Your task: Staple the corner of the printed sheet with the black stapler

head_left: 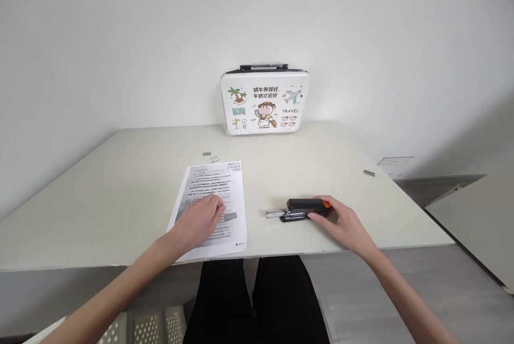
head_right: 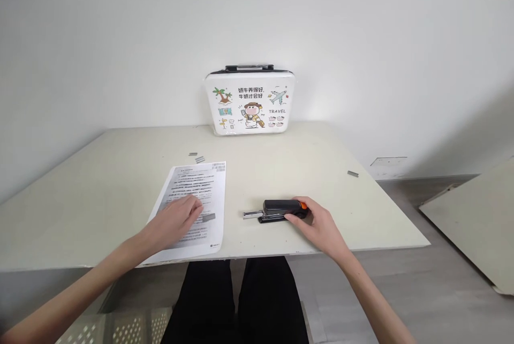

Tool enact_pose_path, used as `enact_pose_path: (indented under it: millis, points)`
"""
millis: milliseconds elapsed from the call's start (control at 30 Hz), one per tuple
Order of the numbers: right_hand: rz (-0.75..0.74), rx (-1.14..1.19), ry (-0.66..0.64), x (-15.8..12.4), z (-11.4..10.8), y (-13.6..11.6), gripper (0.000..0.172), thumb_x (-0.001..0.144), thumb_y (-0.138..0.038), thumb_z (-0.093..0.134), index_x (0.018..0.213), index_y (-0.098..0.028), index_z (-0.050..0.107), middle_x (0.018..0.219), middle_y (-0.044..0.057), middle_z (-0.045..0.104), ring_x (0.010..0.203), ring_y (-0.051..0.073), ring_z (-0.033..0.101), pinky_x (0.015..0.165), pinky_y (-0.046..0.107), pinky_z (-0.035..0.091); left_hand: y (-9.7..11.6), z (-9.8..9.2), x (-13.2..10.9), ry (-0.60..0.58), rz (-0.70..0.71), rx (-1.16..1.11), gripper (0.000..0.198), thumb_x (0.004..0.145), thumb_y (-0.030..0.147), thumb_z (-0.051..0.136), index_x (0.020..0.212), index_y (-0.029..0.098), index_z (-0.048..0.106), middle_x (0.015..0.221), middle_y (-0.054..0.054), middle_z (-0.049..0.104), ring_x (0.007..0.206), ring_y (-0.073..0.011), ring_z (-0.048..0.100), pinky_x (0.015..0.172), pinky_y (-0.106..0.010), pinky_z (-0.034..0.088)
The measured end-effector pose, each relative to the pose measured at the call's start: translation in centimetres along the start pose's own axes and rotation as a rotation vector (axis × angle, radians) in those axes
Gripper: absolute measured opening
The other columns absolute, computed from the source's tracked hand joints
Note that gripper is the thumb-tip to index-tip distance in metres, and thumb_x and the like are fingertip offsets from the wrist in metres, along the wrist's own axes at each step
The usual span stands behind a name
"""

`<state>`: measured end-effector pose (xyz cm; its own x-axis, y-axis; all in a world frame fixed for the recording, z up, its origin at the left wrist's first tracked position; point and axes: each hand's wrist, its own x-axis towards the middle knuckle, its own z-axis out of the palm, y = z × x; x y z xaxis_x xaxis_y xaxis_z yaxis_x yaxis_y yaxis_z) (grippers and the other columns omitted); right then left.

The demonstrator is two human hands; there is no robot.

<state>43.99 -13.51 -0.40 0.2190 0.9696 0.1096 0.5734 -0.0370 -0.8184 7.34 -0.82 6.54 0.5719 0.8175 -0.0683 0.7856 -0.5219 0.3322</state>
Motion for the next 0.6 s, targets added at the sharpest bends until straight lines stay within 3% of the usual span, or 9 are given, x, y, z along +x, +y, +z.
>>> enact_pose_path:
  millis: [167, 300, 433, 600]
  points:
    - [-0.006, -0.008, 0.007, 0.0, 0.0, 0.1, 0.044, 0.091, -0.06, 0.067, 0.119, -0.027, 0.065, 0.115, 0.006, 0.074, 0.105, 0.027, 0.068, 0.089, 0.037, 0.058, -0.9, 0.2, 0.0, -0.018, 0.134, -0.025, 0.033, 0.103, 0.051, 0.045, 0.113, 0.023, 0.06, 0.112, -0.007, 0.064, 0.1, -0.0258, 0.064, 0.085, -0.038, 0.049]
    - [-0.026, -0.002, 0.012, 0.0, 0.0, 0.1, 0.043, 0.092, -0.06, 0.066, 0.12, -0.027, 0.065, 0.117, 0.007, 0.073, 0.104, 0.026, 0.068, 0.09, 0.038, 0.057, -1.2, 0.9, 0.1, -0.037, 0.21, -0.055, 0.027, 0.102, 0.047, 0.051, 0.11, 0.024, 0.062, 0.118, -0.007, 0.062, 0.111, -0.0264, 0.061, 0.094, -0.039, 0.048]
    - [-0.041, -0.036, 0.012, 0.1, 0.0, 0.3, 0.042, 0.093, -0.06, 0.066, 0.119, -0.027, 0.066, 0.117, 0.007, 0.074, 0.103, 0.026, 0.068, 0.089, 0.038, 0.057, -0.3, 1.0, 0.1, -0.046, 0.205, -0.116, 0.025, 0.105, 0.043, 0.045, 0.104, 0.023, 0.06, 0.112, -0.006, 0.065, 0.104, -0.0245, 0.063, 0.09, -0.038, 0.049]
    - [-0.042, -0.044, 0.019, 0.1, -0.1, 0.3, 0.041, 0.093, -0.059, 0.066, 0.119, -0.028, 0.066, 0.116, 0.006, 0.074, 0.102, 0.025, 0.069, 0.088, 0.037, 0.058, 2.1, 0.3, -0.4, -0.081, 0.148, -0.226, 0.029, 0.108, 0.046, 0.039, 0.115, 0.025, 0.057, 0.113, -0.006, 0.069, 0.096, -0.0224, 0.066, 0.082, -0.034, 0.05]
